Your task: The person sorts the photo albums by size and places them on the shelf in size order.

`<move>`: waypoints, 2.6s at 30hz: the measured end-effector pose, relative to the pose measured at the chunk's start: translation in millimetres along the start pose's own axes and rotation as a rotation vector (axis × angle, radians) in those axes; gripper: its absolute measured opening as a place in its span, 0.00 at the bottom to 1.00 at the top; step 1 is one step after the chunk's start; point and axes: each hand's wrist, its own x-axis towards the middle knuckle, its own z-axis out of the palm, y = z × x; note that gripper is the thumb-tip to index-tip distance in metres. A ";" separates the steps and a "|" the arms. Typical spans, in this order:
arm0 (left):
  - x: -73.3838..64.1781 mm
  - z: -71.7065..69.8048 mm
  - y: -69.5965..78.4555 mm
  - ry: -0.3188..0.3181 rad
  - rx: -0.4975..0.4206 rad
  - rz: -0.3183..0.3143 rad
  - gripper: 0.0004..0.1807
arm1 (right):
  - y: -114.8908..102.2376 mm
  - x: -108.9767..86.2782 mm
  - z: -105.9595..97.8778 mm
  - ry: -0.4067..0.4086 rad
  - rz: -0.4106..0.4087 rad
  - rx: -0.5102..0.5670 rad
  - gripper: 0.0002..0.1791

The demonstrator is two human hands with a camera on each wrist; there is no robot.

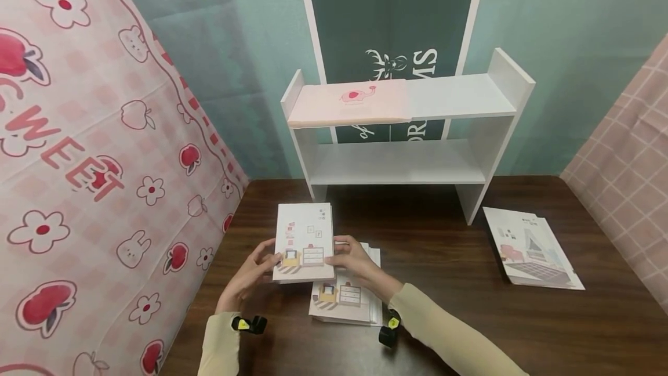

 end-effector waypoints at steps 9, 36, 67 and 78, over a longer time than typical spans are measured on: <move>0.8 4.2 2.4 0.009 -0.025 0.007 0.32 | -0.9 -1.6 -6.6 0.001 -0.031 -0.021 0.38; 10.3 12.6 17.5 -0.049 -0.055 0.091 0.31 | -15.3 -6.0 -17.8 0.076 -0.075 0.000 0.36; 19.9 25.0 37.8 -0.082 -0.001 0.148 0.30 | -27.9 -19.1 -32.6 0.121 -0.145 0.028 0.34; 25.4 27.9 43.8 -0.085 0.019 0.173 0.30 | -35.5 -21.5 -37.8 0.132 -0.147 0.036 0.35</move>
